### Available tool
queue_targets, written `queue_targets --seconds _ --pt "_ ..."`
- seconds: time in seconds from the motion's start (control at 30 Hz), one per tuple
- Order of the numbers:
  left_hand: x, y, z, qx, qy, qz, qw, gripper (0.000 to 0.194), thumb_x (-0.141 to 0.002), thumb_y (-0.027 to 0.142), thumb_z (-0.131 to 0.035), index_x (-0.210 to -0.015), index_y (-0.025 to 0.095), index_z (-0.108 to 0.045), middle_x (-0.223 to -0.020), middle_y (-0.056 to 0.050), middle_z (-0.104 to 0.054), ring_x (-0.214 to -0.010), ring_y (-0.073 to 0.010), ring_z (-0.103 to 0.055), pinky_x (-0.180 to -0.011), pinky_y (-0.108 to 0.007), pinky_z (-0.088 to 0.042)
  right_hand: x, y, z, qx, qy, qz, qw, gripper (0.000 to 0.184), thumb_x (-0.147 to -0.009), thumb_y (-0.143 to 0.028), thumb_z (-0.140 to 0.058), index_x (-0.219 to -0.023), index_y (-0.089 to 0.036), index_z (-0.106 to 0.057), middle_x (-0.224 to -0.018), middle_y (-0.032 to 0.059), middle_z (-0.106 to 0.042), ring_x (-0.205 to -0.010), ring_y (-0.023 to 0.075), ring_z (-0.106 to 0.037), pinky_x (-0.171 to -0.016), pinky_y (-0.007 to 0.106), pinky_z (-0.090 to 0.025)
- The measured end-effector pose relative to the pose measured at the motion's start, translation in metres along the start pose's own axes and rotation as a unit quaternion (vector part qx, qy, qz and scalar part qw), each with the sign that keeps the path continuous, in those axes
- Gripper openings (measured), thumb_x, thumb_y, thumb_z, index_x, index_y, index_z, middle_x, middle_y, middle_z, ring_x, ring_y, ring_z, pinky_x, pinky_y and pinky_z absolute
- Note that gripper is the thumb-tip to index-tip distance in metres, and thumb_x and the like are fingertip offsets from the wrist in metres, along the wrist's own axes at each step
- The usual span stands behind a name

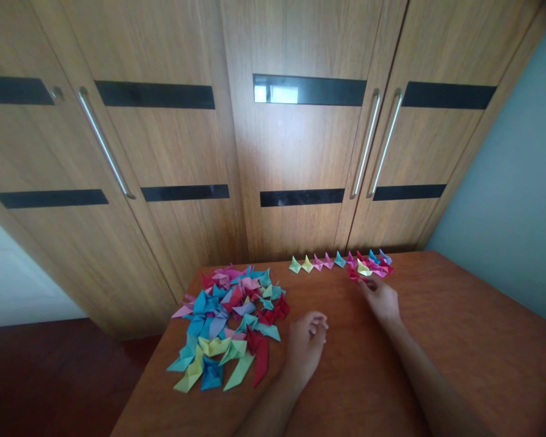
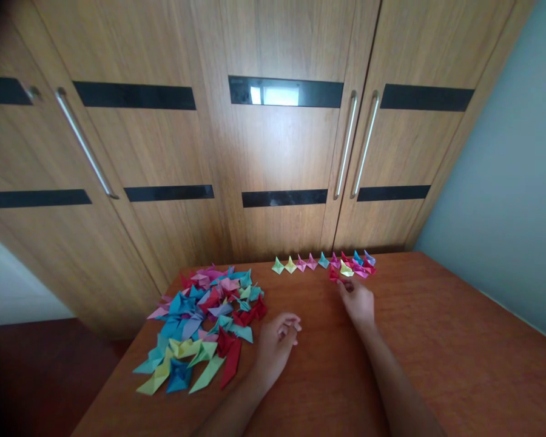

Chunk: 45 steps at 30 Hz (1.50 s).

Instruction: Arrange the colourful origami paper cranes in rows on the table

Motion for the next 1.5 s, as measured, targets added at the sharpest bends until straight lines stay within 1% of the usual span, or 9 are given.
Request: queue_targets --seconds 0.1,0.17,0.37,0.57,1.03,1.2,1.27,1.4,1.5 --pt "0.0 0.0 -0.002 -0.02 -0.01 -0.003 1.0 0.018 -0.085 0.024 -0.046 -0.091 0.016 -0.061 -0.079 -0.003 -0.065 -0.064 -0.0126 -0.06 -0.058 -0.023 -0.049 -0.011 0.004 -0.011 0.141 -0.033 -0.028 0.989 0.033 -0.082 -0.046 -0.048 -0.094 -0.021 -0.065 -0.086 0.0093 -0.069 -0.083 0.0246 -0.064 -0.07 0.03 -0.044" --pt "0.0 0.002 -0.002 -0.031 -0.012 0.0 0.999 0.018 -0.084 0.023 -0.046 -0.09 0.017 -0.062 -0.078 -0.003 -0.066 -0.065 -0.0133 -0.061 -0.059 -0.023 -0.048 -0.016 0.004 -0.019 0.202 -0.061 -0.049 0.976 0.035 -0.083 -0.047 -0.045 -0.099 -0.022 -0.064 -0.09 0.0113 -0.068 -0.085 0.0258 -0.064 -0.071 0.032 -0.044" --pt "0.002 0.009 -0.003 -0.065 -0.023 -0.013 0.998 0.018 -0.081 0.015 -0.046 -0.089 0.018 -0.063 -0.08 -0.003 -0.068 -0.071 -0.0139 -0.063 -0.066 -0.023 -0.048 -0.029 -0.001 -0.032 0.256 -0.092 -0.074 0.959 0.038 -0.086 -0.045 -0.04 -0.107 -0.02 -0.059 -0.097 0.0151 -0.065 -0.091 0.029 -0.062 -0.074 0.039 -0.046" --pt "0.003 0.011 -0.006 -0.069 -0.032 -0.011 0.997 0.019 -0.081 0.014 -0.045 -0.089 0.019 -0.062 -0.081 -0.002 -0.068 -0.073 -0.0143 -0.063 -0.067 -0.024 -0.047 -0.036 0.0 -0.034 0.257 -0.088 -0.068 0.96 0.038 -0.086 -0.043 -0.04 -0.108 -0.02 -0.059 -0.099 0.0153 -0.064 -0.093 0.0304 -0.062 -0.075 0.042 -0.047" --pt "0.003 0.011 -0.006 -0.085 -0.034 -0.017 0.996 0.02 -0.08 0.014 -0.046 -0.089 0.02 -0.063 -0.082 -0.002 -0.069 -0.074 -0.0142 -0.062 -0.069 -0.024 -0.047 -0.036 0.001 -0.032 0.24 -0.069 -0.071 0.966 0.04 -0.085 -0.047 -0.041 -0.109 -0.019 -0.059 -0.095 0.0151 -0.065 -0.09 0.0302 -0.062 -0.073 0.04 -0.046" --pt "0.003 0.012 -0.007 -0.092 -0.036 -0.023 0.995 0.02 -0.081 0.015 -0.045 -0.09 0.02 -0.063 -0.081 -0.002 -0.069 -0.074 -0.0142 -0.062 -0.068 -0.024 -0.046 -0.02 -0.001 -0.021 0.203 -0.011 -0.064 0.977 0.038 -0.086 -0.047 -0.041 -0.103 -0.018 -0.058 -0.087 0.0117 -0.066 -0.083 0.0259 -0.063 -0.069 0.032 -0.044" --pt "0.003 0.014 -0.007 -0.094 -0.038 -0.025 0.994 0.02 -0.082 0.016 -0.045 -0.089 0.02 -0.063 -0.081 -0.002 -0.069 -0.074 -0.0145 -0.062 -0.068 -0.024 -0.046 -0.009 -0.006 -0.022 0.185 -0.003 -0.048 0.981 0.033 -0.086 -0.045 -0.042 -0.097 -0.019 -0.059 -0.082 0.0092 -0.066 -0.078 0.0237 -0.063 -0.065 0.029 -0.041" --pt "0.004 0.016 -0.005 -0.095 -0.032 -0.029 0.994 0.021 -0.081 0.014 -0.045 -0.09 0.02 -0.063 -0.081 -0.002 -0.069 -0.074 -0.0141 -0.062 -0.068 -0.024 -0.046 0.018 -0.025 -0.038 0.139 -0.039 0.015 0.989 0.029 -0.086 -0.045 -0.042 -0.083 -0.023 -0.06 -0.073 0.0048 -0.066 -0.067 0.0199 -0.061 -0.057 0.026 -0.037" --pt "0.004 0.015 -0.005 -0.084 -0.032 -0.03 0.995 0.022 -0.08 0.013 -0.045 -0.091 0.019 -0.063 -0.082 -0.002 -0.069 -0.073 -0.0136 -0.062 -0.068 -0.024 -0.047 0.035 -0.039 -0.048 0.07 -0.077 0.065 0.992 0.03 -0.084 -0.047 -0.043 -0.074 -0.024 -0.059 -0.067 0.0017 -0.064 -0.061 0.0179 -0.06 -0.056 0.025 -0.036"
Point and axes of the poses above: each hand's wrist, its own x-axis away from the middle knuckle, its own z-axis out of the back of the hand, y = z × x, the point moved 9 cm from there along -x, towards the middle knuckle
